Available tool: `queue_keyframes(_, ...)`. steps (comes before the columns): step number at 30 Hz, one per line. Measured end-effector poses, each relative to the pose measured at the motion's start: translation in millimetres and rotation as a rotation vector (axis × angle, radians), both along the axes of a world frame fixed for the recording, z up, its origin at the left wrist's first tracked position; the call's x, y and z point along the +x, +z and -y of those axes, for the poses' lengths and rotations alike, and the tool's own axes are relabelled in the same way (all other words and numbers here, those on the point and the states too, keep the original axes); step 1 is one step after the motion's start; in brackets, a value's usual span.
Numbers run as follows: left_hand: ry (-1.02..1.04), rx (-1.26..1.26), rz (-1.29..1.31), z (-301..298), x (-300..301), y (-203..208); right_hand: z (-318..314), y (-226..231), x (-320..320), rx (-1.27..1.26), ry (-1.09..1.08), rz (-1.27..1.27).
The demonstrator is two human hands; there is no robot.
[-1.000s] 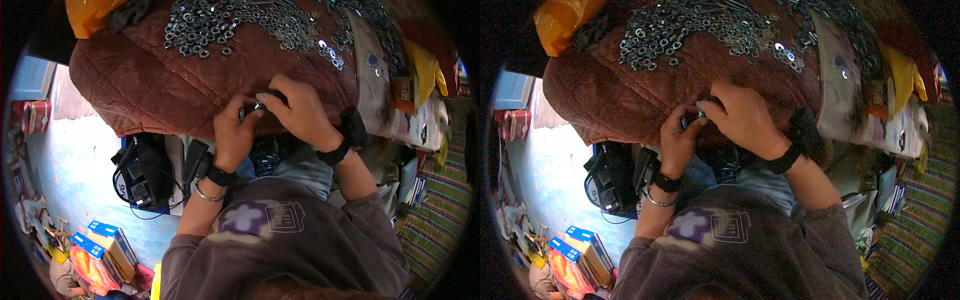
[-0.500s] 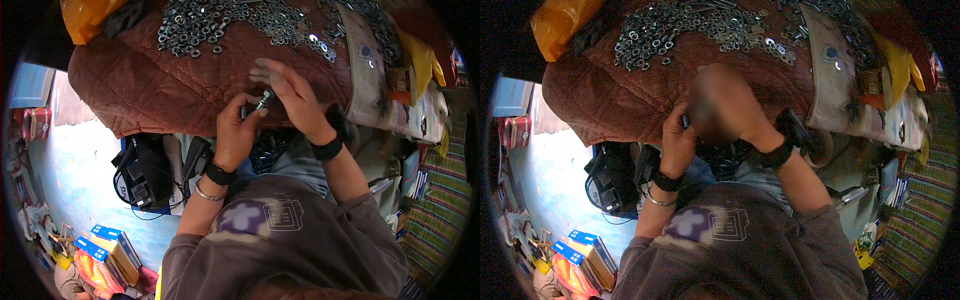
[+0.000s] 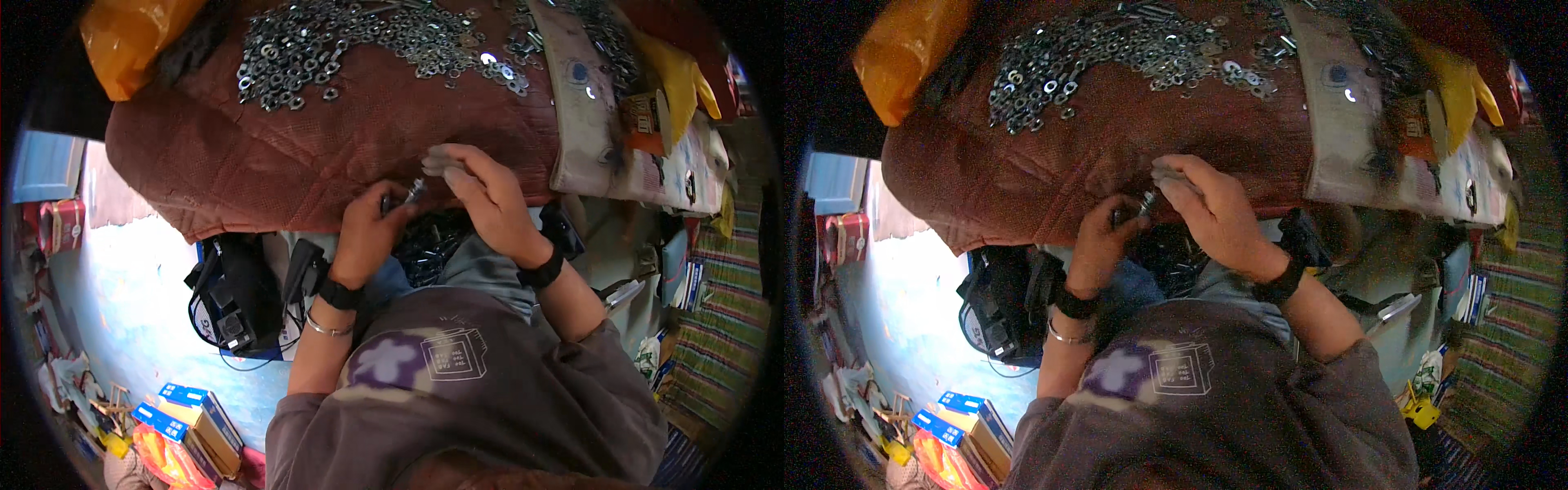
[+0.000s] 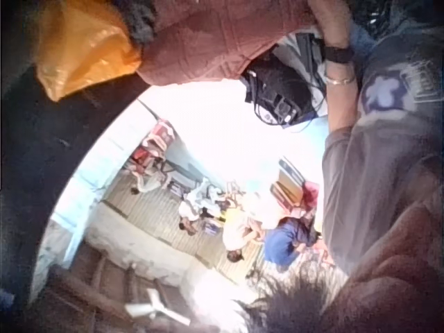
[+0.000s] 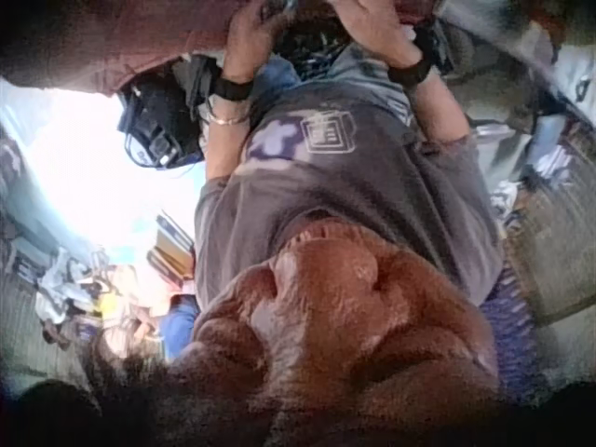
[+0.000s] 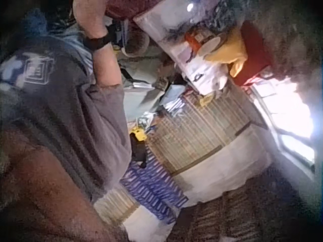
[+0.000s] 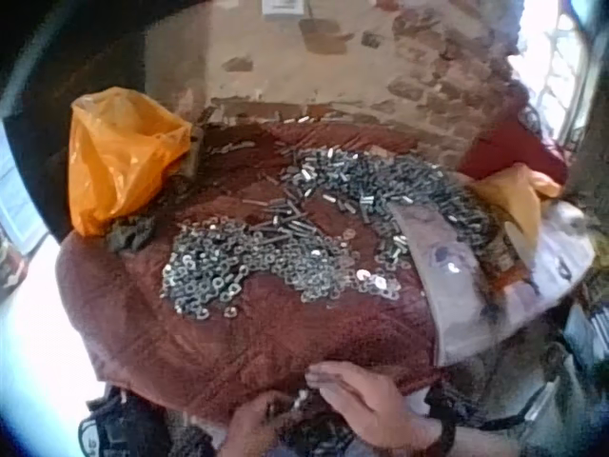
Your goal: Manually assembling nuts onto bolts and sorting metal washers and fasteners.
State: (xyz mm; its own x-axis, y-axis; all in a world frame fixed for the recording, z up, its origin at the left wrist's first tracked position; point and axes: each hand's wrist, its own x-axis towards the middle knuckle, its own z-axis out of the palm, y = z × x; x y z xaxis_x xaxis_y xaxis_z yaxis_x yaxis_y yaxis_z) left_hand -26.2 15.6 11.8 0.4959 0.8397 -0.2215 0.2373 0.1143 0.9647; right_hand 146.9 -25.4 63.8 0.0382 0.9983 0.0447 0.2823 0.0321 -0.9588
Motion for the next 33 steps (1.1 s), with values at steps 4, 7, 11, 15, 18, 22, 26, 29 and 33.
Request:
queue_keyframes(4,0.044,0.158,-0.038,6,4,-2,-10,-3,17,-0.036,-0.068,0.291)
queue_keyframes(7,0.081,-0.204,0.105,4,8,16,-20,-20,34,0.055,-0.241,0.2)
queue_keyframes(11,0.107,-0.52,0.473,1,7,2,-43,-18,59,0.135,-0.367,0.376)
queue_keyframes(15,0.081,-0.636,0.638,0,8,-4,-70,-19,90,0.32,-0.465,0.701)
queue_keyframes(18,0.044,-0.62,0.708,0,11,-15,-83,-20,98,0.193,-0.485,0.951)
queue_keyframes(22,0.08,-0.578,0.656,2,14,-12,-79,-7,85,-0.067,-0.359,0.949)
queue_keyframes(26,0.047,-0.597,0.67,-1,14,-9,-75,-25,94,0.235,-0.289,0.683)
queue_keyframes(29,0.039,-0.573,0.599,-3,14,-7,-79,-26,101,0.164,-0.429,0.584)
queue_keyframes(33,0.014,-0.501,0.54,-2,17,-8,-83,-24,103,0.145,-0.438,0.711)
